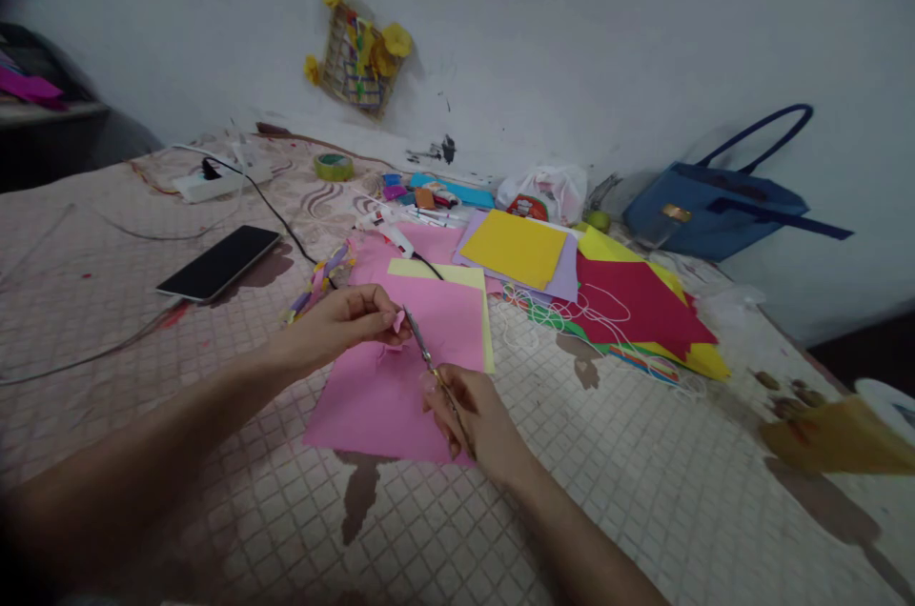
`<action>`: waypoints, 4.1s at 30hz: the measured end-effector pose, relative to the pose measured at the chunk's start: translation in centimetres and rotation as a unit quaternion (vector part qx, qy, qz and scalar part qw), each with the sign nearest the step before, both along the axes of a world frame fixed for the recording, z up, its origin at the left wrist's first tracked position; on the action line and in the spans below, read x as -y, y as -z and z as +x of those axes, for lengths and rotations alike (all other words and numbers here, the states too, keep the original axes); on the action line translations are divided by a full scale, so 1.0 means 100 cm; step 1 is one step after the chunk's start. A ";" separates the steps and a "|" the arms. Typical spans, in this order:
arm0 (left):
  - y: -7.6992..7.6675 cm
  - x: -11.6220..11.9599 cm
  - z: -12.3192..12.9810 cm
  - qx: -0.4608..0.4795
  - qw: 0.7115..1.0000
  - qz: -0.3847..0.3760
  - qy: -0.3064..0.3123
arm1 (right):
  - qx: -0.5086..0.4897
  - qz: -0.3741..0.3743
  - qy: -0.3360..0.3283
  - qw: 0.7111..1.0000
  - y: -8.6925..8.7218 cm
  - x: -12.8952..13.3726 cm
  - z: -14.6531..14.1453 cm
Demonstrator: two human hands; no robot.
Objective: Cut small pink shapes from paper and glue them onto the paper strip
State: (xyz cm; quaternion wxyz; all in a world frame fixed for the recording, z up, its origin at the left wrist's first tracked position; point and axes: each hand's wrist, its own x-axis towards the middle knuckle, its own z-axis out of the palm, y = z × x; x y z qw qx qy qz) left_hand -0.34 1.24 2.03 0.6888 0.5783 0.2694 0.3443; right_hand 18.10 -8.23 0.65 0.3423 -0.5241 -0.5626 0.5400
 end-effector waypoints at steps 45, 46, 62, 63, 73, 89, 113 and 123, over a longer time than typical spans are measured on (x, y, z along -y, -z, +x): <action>0.000 0.008 0.006 0.013 0.997 -0.068 -0.024 | 0.072 0.041 0.025 0.996 -0.003 -0.001 -0.005; 0.000 0.008 0.006 0.019 0.997 -0.071 -0.025 | 0.074 0.045 0.024 0.996 -0.002 -0.001 -0.004; 0.002 0.006 0.005 0.047 0.996 -0.075 -0.026 | 0.115 0.088 0.022 0.989 0.001 -0.001 -0.003; 0.002 0.006 0.005 0.046 0.996 -0.075 -0.026 | 0.113 0.087 0.021 0.990 0.001 -0.001 -0.003; 0.000 0.006 0.004 0.043 0.996 -0.069 -0.031 | 0.103 0.078 0.021 0.991 0.004 -0.001 -0.002; 0.002 0.001 0.002 0.033 0.997 -0.061 -0.040 | 0.113 0.071 0.020 0.991 0.004 0.000 -0.003; 0.002 0.007 0.004 0.014 0.999 -0.045 -0.024 | 0.033 0.024 0.022 0.999 0.000 -0.004 -0.004; 0.007 0.017 0.013 0.004 0.999 -0.037 -0.023 | 0.001 0.049 0.055 0.997 0.002 -0.003 -0.007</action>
